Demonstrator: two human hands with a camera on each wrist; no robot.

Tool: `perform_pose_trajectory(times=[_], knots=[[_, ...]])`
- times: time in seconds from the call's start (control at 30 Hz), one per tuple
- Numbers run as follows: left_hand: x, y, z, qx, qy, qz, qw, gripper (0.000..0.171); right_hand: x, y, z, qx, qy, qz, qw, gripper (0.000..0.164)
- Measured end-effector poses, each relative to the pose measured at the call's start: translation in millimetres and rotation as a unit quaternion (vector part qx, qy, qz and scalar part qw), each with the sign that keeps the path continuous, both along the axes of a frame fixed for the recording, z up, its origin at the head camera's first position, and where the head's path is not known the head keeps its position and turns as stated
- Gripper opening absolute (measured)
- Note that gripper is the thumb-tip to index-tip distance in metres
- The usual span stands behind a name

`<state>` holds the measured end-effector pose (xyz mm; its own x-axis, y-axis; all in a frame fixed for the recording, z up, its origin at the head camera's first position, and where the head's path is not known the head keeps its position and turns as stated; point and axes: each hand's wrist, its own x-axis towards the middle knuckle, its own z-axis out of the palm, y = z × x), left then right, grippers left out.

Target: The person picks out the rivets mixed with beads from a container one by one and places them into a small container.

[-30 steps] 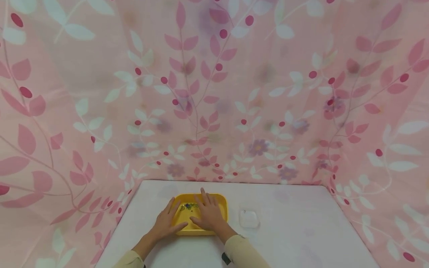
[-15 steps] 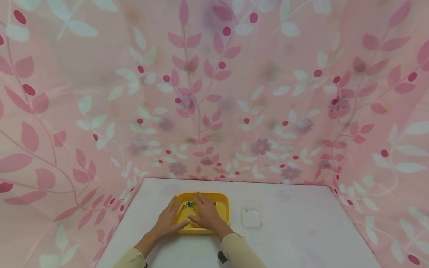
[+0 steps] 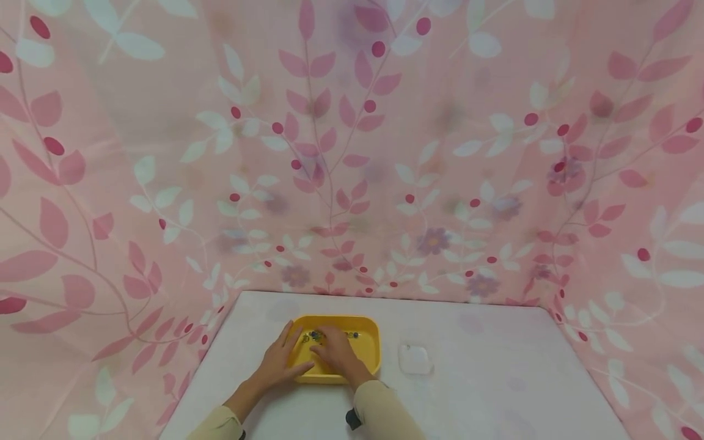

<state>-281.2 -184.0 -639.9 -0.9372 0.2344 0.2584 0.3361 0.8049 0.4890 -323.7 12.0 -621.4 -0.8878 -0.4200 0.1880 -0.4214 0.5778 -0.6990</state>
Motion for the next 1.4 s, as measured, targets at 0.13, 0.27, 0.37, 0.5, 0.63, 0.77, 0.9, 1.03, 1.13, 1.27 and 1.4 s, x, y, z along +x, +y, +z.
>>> perform_pose_trajectory(times=[0.13,0.27,0.37,0.5,0.63,0.77,0.9,1.03,1.13,1.27,1.4], knots=[[-0.7,1.7,0.1,0.003,0.007,-0.004,1.0,0.095,-2.1,-3.8,-2.5,-0.008,0.002,-0.018,1.0,0.038],[-0.6,2.6,1.3,0.005,-0.003,0.0,1.0,0.095,-4.3,-4.4,-5.1,-0.022,-0.006,-0.028,0.999,0.032],[0.7,1.8,2.1,0.001,-0.02,0.007,0.9998,0.096,-5.4,-4.6,-6.7,-0.03,-0.032,-0.024,0.999,0.028],[1.5,2.5,2.6,0.003,-0.034,0.01,0.9994,0.097,-6.8,-3.1,-8.9,-0.025,-0.054,-0.02,0.998,0.024],[2.9,2.8,1.3,0.008,-0.026,0.007,0.9996,0.095,-7.6,-2.8,-12.4,-0.012,-0.049,-0.012,0.999,0.016],[3.5,2.2,0.3,0.003,-0.022,0.006,0.9997,0.094,-8.3,-3.6,-15.0,0.009,-0.036,-0.012,0.999,0.009],[3.0,2.4,1.8,0.008,-0.014,0.006,0.9998,0.092,-9.1,-4.2,-15.3,0.017,-0.031,-0.011,0.999,0.008],[3.0,1.8,3.9,0.004,-0.012,0.006,0.9999,0.094,-9.6,-4.1,-14.3,0.028,-0.025,-0.006,0.999,0.006],[2.7,2.0,4.9,0.004,-0.011,0.004,0.9999,0.096,-10.2,-2.9,-13.0,0.034,-0.012,-0.005,0.999,0.004],[2.6,2.0,4.6,0.008,-0.003,0.004,1.0,0.096,-10.0,-2.3,-12.1,0.039,-0.015,-0.011,0.999,0.005],[3.2,1.6,3.9,0.005,-0.013,0.005,0.9999,0.096,-9.0,-2.5,-12.7,0.049,-0.047,-0.022,0.997,0.006]])
